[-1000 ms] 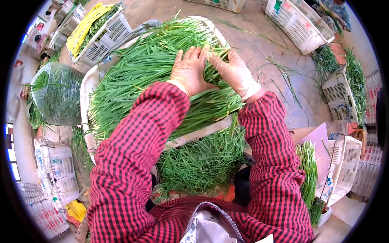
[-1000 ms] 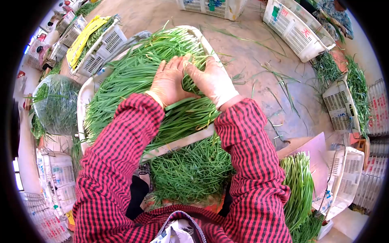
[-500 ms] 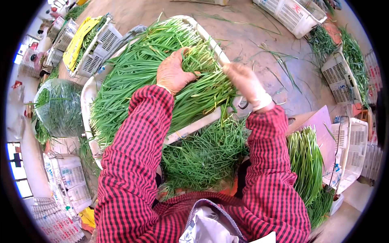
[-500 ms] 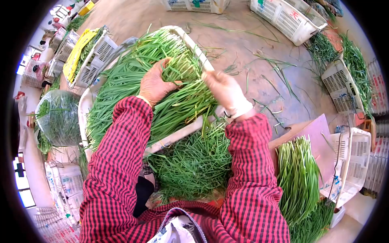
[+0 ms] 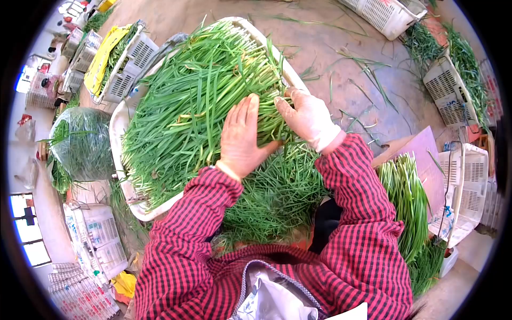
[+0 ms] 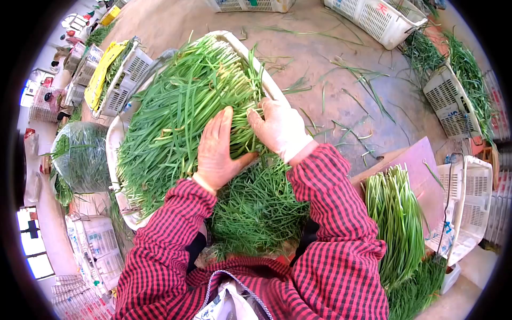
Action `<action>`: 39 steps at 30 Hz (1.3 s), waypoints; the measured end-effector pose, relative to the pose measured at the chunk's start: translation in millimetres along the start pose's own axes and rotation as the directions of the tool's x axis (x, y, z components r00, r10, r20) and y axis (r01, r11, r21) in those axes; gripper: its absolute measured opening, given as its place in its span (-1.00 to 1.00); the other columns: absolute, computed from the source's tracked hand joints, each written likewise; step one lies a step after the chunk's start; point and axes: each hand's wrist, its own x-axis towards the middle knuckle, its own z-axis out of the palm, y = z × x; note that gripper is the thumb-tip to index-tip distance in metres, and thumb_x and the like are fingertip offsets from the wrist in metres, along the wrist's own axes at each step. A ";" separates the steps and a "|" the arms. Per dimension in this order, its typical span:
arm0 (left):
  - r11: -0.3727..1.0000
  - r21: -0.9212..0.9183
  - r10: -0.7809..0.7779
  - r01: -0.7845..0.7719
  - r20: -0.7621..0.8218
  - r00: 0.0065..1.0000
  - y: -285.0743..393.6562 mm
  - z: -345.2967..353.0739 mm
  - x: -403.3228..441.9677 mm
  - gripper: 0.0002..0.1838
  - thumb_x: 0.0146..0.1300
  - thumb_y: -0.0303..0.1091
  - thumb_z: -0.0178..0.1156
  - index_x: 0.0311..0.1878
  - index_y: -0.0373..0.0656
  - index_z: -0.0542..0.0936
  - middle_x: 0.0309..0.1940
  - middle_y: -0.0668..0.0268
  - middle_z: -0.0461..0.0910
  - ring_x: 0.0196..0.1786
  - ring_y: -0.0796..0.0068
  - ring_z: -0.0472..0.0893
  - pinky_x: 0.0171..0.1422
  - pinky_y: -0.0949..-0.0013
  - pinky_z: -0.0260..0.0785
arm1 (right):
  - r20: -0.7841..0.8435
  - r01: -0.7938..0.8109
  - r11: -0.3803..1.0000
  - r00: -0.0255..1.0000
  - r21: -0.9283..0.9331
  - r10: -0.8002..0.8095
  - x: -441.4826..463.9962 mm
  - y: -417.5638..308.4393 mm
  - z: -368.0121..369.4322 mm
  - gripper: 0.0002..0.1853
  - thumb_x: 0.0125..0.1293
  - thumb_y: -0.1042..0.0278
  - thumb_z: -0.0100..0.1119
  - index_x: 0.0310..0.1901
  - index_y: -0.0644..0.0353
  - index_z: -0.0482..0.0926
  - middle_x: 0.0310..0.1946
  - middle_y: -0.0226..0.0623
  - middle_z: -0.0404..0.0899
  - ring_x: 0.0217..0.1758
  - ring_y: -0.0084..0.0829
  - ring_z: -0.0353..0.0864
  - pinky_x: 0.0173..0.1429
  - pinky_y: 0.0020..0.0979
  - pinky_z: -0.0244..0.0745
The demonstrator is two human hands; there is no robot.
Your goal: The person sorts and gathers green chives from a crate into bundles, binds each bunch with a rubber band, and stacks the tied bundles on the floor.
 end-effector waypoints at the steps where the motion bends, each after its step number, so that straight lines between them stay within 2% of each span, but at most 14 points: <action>1: 0.997 0.024 -0.071 0.071 0.015 0.997 8.2 -0.4 7.3 0.17 -0.12 0.01 0.53 0.49 -0.30 0.13 0.45 -0.03 0.22 0.47 -0.02 0.24 0.59 0.06 0.03 | 0.004 -0.004 1.000 1.000 0.000 0.004 -6.0 -3.2 -2.5 -0.48 0.38 -0.07 0.09 0.06 0.27 0.60 -0.19 0.15 0.66 -0.04 0.09 0.66 0.07 -0.09 0.53; 7: 0.984 -0.056 -0.165 0.169 0.072 0.984 9.2 -5.6 32.9 -0.30 -0.16 -0.13 0.57 0.08 -0.06 0.49 -0.02 0.21 0.61 0.00 0.27 0.64 0.17 0.23 0.44 | -0.086 0.151 0.968 0.987 0.199 -0.136 -13.8 -6.1 -17.5 -0.48 0.37 -0.08 0.11 0.03 0.29 0.61 -0.20 0.11 0.68 -0.08 0.08 0.69 0.03 -0.09 0.56; 8: 0.924 -0.240 -0.291 0.298 0.062 0.955 3.8 -8.6 36.7 -0.32 -0.14 -0.16 0.56 0.08 -0.08 0.50 -0.05 0.20 0.63 -0.05 0.26 0.65 0.10 0.26 0.47 | -0.075 0.151 0.892 0.988 0.426 -0.132 -5.9 7.8 -11.1 -0.41 0.37 -0.09 0.14 0.14 0.33 0.54 -0.10 0.14 0.66 0.01 0.04 0.68 0.10 -0.17 0.54; 10: 0.753 -0.536 -0.408 0.381 0.074 0.910 -17.0 -19.8 39.6 -0.42 -0.04 -0.33 0.51 0.09 -0.16 0.52 -0.10 0.22 0.66 -0.15 0.33 0.68 -0.02 0.36 0.55 | -0.111 0.122 0.792 0.991 0.598 -0.070 -7.8 -0.3 -33.5 -0.51 0.45 0.17 0.22 0.27 0.30 0.46 -0.07 -0.34 0.60 -0.04 -0.53 0.57 0.14 -0.49 0.50; 11: 0.343 -0.879 -0.461 0.330 0.149 0.875 -21.1 -27.3 34.3 -0.41 0.01 -0.43 0.48 0.15 -0.19 0.51 -0.06 0.26 0.66 -0.09 0.43 0.68 0.04 0.40 0.56 | -0.158 0.148 0.655 0.986 0.741 -0.043 -7.2 0.8 -38.8 -0.53 0.44 0.16 0.22 0.26 0.27 0.48 -0.09 -0.35 0.60 -0.01 -0.55 0.55 0.15 -0.50 0.48; 15: 0.186 -0.959 -0.438 0.213 0.113 0.892 -60.2 -54.6 15.9 -0.38 0.05 -0.45 0.48 0.21 -0.27 0.49 -0.02 0.27 0.65 -0.02 0.46 0.66 0.11 0.43 0.55 | 0.058 0.034 0.527 0.986 0.849 -0.156 -7.3 11.5 -51.4 -0.54 0.40 0.12 0.27 0.17 0.27 0.53 -0.05 -0.30 0.60 0.05 -0.51 0.52 0.13 -0.50 0.42; 20: 0.275 -0.929 -0.521 0.246 0.071 0.851 -50.1 -51.8 13.8 -0.46 0.09 -0.44 0.42 0.17 -0.28 0.53 -0.01 0.30 0.65 -0.04 0.53 0.63 0.14 0.40 0.50 | 0.151 -0.018 0.669 0.978 0.743 -0.141 -14.9 10.4 -18.8 -0.62 0.42 0.09 0.23 0.03 0.26 0.58 -0.11 -0.36 0.65 0.03 -0.55 0.57 0.14 -0.51 0.43; 22: 0.275 -0.935 -0.507 0.225 0.057 0.860 -51.2 -50.8 12.5 -0.47 0.09 -0.44 0.41 0.17 -0.27 0.53 -0.01 0.30 0.65 -0.04 0.52 0.63 0.13 0.41 0.50 | 0.033 0.011 0.361 0.993 0.932 -0.115 -16.1 12.7 -18.9 -0.61 0.44 0.11 0.19 0.06 0.29 0.58 -0.12 -0.32 0.66 0.03 -0.50 0.59 0.19 -0.48 0.44; 25: 0.251 -0.947 -0.499 0.202 0.053 0.865 -49.5 -46.5 10.5 -0.45 0.07 -0.47 0.43 0.18 -0.25 0.52 -0.03 0.30 0.65 -0.03 0.51 0.63 0.12 0.43 0.50 | 0.045 -0.025 0.235 0.996 0.972 -0.080 -20.8 6.4 15.6 -0.60 0.46 0.14 0.15 0.13 0.30 0.56 -0.02 -0.27 0.65 0.12 -0.44 0.57 0.29 -0.42 0.41; 26: 0.293 -0.932 -0.492 0.216 0.047 0.869 -45.4 -43.9 9.4 -0.44 0.08 -0.44 0.45 0.19 -0.23 0.52 -0.01 0.30 0.64 -0.01 0.50 0.63 0.16 0.41 0.48 | -0.022 0.036 0.389 0.999 0.920 -0.042 -20.3 2.6 30.4 -0.54 0.46 0.14 0.14 0.23 0.31 0.51 0.14 -0.22 0.58 0.26 -0.38 0.50 0.40 -0.35 0.33; 29: 0.425 -0.864 -0.416 0.270 0.079 0.906 -37.6 -43.5 5.3 -0.24 0.00 -0.43 0.53 0.29 -0.27 0.40 0.11 0.22 0.58 0.11 0.42 0.59 0.24 0.36 0.45 | -0.150 0.157 0.350 0.988 0.923 -0.048 -8.1 -32.5 39.2 -0.31 0.42 0.09 0.18 0.44 0.29 0.22 0.36 -0.03 0.37 0.45 -0.24 0.32 0.51 -0.29 0.20; 31: 0.937 -0.347 -0.085 0.045 -0.101 0.991 -25.4 -51.3 0.0 -0.15 0.01 -0.40 0.53 0.37 -0.27 0.31 0.27 0.15 0.44 0.26 0.31 0.49 0.36 0.27 0.36 | -0.184 0.213 0.410 0.977 0.887 -0.111 -12.3 -73.5 45.8 -0.19 0.40 -0.02 0.18 0.48 0.30 0.12 0.40 0.03 0.30 0.51 -0.17 0.22 0.56 -0.27 0.12; 35: 0.650 -0.747 -0.219 0.135 -0.015 0.976 -19.1 -63.7 -22.6 -0.18 0.08 -0.38 0.47 0.40 -0.26 0.28 0.29 0.13 0.39 0.30 0.24 0.45 0.40 0.23 0.31 | -0.265 0.455 0.628 0.887 0.632 -0.377 -36.6 -116.9 58.8 -0.03 0.29 -0.22 0.19 0.50 0.33 0.08 0.45 0.18 0.16 0.57 0.03 0.09 0.62 -0.18 -0.03; 39: 0.407 -0.900 -0.408 0.157 -0.026 0.912 -43.0 -73.3 -44.1 -0.25 0.13 -0.43 0.43 0.38 -0.24 0.31 0.22 0.16 0.45 0.25 0.30 0.49 0.36 0.27 0.37 | -0.316 0.602 0.713 0.797 0.360 -0.514 -60.4 -159.2 55.1 -0.03 0.21 -0.17 0.26 0.41 0.48 0.17 0.29 0.34 0.30 0.39 0.15 0.33 0.49 -0.07 0.19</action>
